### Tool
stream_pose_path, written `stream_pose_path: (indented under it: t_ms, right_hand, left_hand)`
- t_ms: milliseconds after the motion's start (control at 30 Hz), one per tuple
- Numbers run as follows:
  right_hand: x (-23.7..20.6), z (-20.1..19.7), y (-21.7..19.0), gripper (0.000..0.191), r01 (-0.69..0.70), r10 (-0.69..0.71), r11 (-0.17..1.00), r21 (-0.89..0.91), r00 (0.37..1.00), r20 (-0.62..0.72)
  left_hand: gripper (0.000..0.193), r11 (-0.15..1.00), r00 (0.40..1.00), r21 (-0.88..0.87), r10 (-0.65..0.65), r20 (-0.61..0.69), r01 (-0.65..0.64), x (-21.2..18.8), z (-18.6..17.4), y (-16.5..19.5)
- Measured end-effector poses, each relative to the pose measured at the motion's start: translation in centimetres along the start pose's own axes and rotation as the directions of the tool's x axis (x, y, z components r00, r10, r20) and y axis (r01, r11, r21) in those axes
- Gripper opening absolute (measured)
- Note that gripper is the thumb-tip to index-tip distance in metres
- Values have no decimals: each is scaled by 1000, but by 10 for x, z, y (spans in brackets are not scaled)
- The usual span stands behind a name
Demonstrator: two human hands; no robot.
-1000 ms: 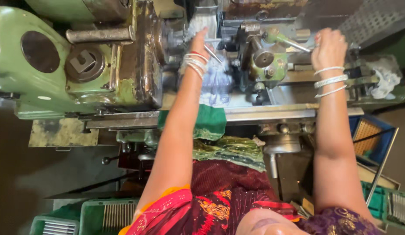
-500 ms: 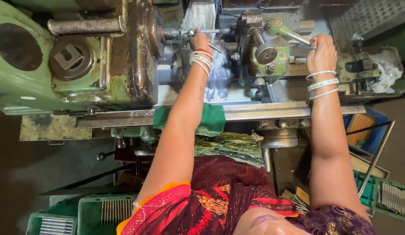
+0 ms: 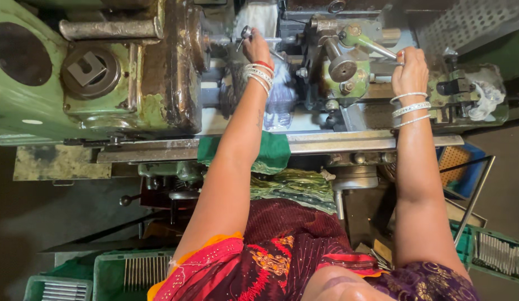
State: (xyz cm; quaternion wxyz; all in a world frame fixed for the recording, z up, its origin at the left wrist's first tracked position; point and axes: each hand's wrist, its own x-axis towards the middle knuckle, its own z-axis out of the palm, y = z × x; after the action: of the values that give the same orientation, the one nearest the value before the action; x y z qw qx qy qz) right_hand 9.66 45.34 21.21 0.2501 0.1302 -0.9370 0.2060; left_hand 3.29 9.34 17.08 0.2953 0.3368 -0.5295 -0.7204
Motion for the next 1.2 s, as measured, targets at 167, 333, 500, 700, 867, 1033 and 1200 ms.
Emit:
stream_pose_path:
  t_ms: [167,333,500,700,867,1033,1200]
  right_hand:
    - [0,2,3,9,-17,17,1000,-7,1000,16]
    - [-1,1,1,7,-39,39,999,-3,999,18]
    - [0,-1,1,6,-39,38,999,2,999,20]
    - [0,-1,1,9,-45,45,999,-14,998,34]
    - [2,-4,-2,12,-41,41,999,-16,999,35]
    - [-1,-3,-2,15,-36,36,999,-10,999,41]
    - [2,-3,4,11,-13,13,1000,-5,999,49]
  left_hand:
    - [46,1000,1000,-26,-5,-24,5,-1,0,-2]
    - [47,999,1000,40,-9,-26,10,-2,0,2]
    - [45,998,998,-32,-62,-26,61,-4,0,5]
    - [45,996,997,-49,-74,-26,73,-2,-1,5]
    - [47,999,999,-16,-46,-22,46,-3,-1,3]
    - [44,993,999,-111,-48,-13,46,-5,-3,6]
    - [47,999,999,-35,-36,7,36,-7,-4,6]
